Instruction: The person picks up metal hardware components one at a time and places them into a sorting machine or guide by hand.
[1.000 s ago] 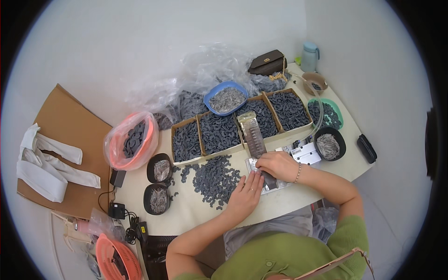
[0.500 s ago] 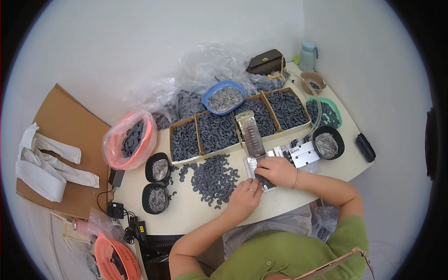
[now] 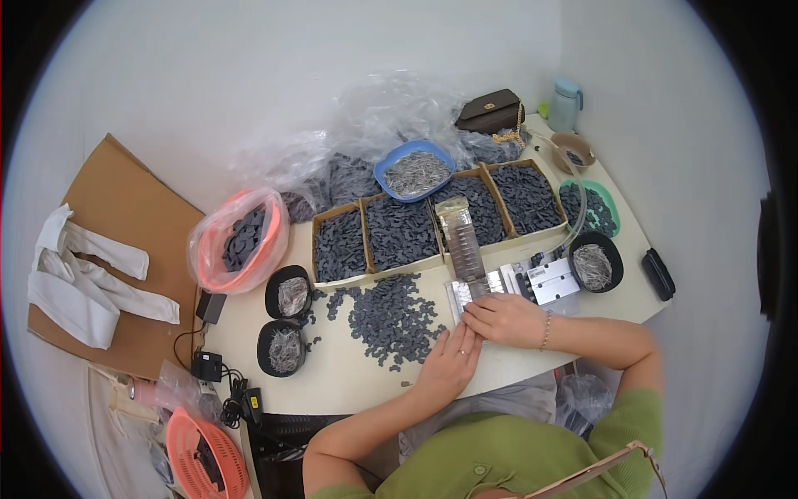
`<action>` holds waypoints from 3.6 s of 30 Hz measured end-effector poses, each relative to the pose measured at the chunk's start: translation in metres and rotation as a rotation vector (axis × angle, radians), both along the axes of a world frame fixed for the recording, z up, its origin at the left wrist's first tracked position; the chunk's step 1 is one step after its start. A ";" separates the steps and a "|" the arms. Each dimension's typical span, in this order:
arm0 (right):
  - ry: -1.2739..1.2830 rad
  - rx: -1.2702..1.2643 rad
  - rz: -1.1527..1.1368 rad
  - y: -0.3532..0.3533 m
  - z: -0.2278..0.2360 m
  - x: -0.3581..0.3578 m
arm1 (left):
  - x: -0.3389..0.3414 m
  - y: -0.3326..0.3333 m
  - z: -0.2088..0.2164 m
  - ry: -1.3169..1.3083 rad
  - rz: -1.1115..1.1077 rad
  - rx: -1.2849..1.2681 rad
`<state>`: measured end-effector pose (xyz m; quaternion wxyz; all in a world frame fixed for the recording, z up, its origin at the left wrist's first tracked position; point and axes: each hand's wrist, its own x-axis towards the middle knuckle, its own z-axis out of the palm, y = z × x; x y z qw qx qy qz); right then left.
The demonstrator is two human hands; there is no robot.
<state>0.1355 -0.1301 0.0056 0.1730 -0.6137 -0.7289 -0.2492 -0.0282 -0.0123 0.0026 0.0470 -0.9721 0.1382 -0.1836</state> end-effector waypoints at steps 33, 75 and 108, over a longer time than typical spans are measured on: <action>0.350 -0.153 -0.113 0.008 -0.005 0.015 | 0.040 0.093 0.003 0.027 0.176 -0.635; 0.648 -0.234 -0.984 -0.137 -0.004 0.224 | 0.066 0.088 0.017 0.088 0.176 -0.723; 1.210 -0.308 -0.173 -0.035 0.049 0.072 | 0.062 0.056 -0.005 -0.109 -0.008 -0.533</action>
